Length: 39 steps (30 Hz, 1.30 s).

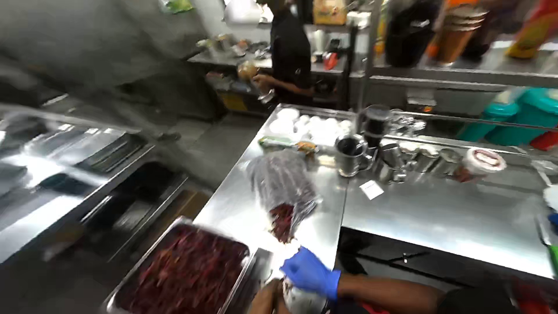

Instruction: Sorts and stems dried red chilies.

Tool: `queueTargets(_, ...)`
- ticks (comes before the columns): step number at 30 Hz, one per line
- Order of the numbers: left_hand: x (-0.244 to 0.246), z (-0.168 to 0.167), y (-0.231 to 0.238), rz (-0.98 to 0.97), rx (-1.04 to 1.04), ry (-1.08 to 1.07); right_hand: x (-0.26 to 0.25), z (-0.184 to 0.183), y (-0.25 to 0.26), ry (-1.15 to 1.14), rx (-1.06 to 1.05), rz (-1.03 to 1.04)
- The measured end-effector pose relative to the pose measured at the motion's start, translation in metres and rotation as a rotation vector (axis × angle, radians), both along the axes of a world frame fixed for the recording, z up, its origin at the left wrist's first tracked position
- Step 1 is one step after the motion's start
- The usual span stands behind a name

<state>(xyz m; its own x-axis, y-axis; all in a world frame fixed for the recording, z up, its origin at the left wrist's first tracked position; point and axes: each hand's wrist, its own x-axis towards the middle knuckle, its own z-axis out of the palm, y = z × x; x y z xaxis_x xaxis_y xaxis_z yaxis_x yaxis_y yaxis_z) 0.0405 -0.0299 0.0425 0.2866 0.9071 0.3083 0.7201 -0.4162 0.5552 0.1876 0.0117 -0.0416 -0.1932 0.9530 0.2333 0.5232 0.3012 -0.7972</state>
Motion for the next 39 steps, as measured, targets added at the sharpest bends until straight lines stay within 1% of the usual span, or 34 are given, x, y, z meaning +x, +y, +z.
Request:
queueTargets(1, -0.002, 0.000, 0.003, 0.011, -0.019, -0.087, 0.005, 0.000, 0.002, 0.241, -0.228, 0.038)
queueTargets(2, -0.004, -0.004, 0.006, 0.043, -0.021, -0.159, 0.010, 0.000, 0.003, 0.408, -0.385, 0.066)
queueTargets(3, -0.007, -0.010, 0.010, 0.094, -0.008, -0.214, 0.013, 0.001, 0.004, 0.469, -0.461, 0.080)
queueTargets(4, -0.012, -0.016, 0.014, 0.150, 0.011, -0.243, 0.017, 0.003, 0.004, 0.450, -0.494, 0.090)
queueTargets(5, -0.019, -0.020, 0.016, 0.214, 0.035, -0.226, 0.019, 0.003, 0.004, 0.386, -0.509, 0.111)
queueTargets(8, -0.055, -0.025, 0.023, 0.395, 0.043, -0.018, 0.025, -0.009, 0.011, 0.141, -0.582, 0.249)
queueTargets(10, -0.083, -0.028, 0.028, 0.452, 0.019, 0.076, 0.026, -0.025, 0.011, 0.040, -0.611, 0.334)
queueTargets(12, -0.106, -0.031, 0.035, 0.475, 0.027, 0.125, 0.029, -0.035, 0.012, -0.004, -0.640, 0.334)
queueTargets(14, -0.118, -0.034, 0.039, 0.469, 0.029, 0.156, 0.033, -0.042, 0.014, -0.054, -0.641, 0.236)
queueTargets(15, -0.121, -0.036, 0.040, 0.459, 0.037, 0.169, 0.036, -0.047, 0.016, -0.098, -0.593, 0.151)
queueTargets(19, -0.116, -0.047, 0.036, 0.436, 0.081, 0.122, 0.044, -0.062, 0.041, -0.273, -0.274, -0.173)
queueTargets(20, -0.112, -0.051, 0.035, 0.428, 0.092, 0.098, 0.044, -0.065, 0.048, -0.309, -0.235, -0.216)
queueTargets(22, -0.101, -0.059, 0.034, 0.414, 0.109, 0.057, 0.043, -0.076, 0.060, -0.327, -0.239, -0.259)
queueTargets(24, -0.090, -0.063, 0.033, 0.391, 0.111, 0.033, 0.041, -0.084, 0.069, -0.250, -0.352, -0.249)
queueTargets(27, -0.074, -0.060, 0.031, 0.352, 0.073, -0.032, 0.041, -0.085, 0.083, -0.051, -0.625, -0.207)
queueTargets(30, -0.058, -0.053, 0.025, 0.276, -0.075, -0.247, 0.047, -0.072, 0.070, 0.265, -0.675, -0.164)
queueTargets(32, -0.045, -0.054, 0.025, 0.206, -0.193, -0.361, 0.050, -0.055, 0.059, 0.514, -0.726, -0.040)
queueTargets(33, -0.036, -0.056, 0.026, 0.176, -0.242, -0.385, 0.050, -0.042, 0.053, 0.603, -0.761, 0.026)
queueTargets(36, -0.009, -0.065, 0.031, 0.151, -0.341, -0.376, 0.041, -0.013, 0.040, 0.680, -0.752, 0.161)
queueTargets(39, 0.007, -0.069, 0.033, 0.226, -0.212, -0.319, 0.035, 0.003, 0.034, 0.664, -0.698, 0.209)
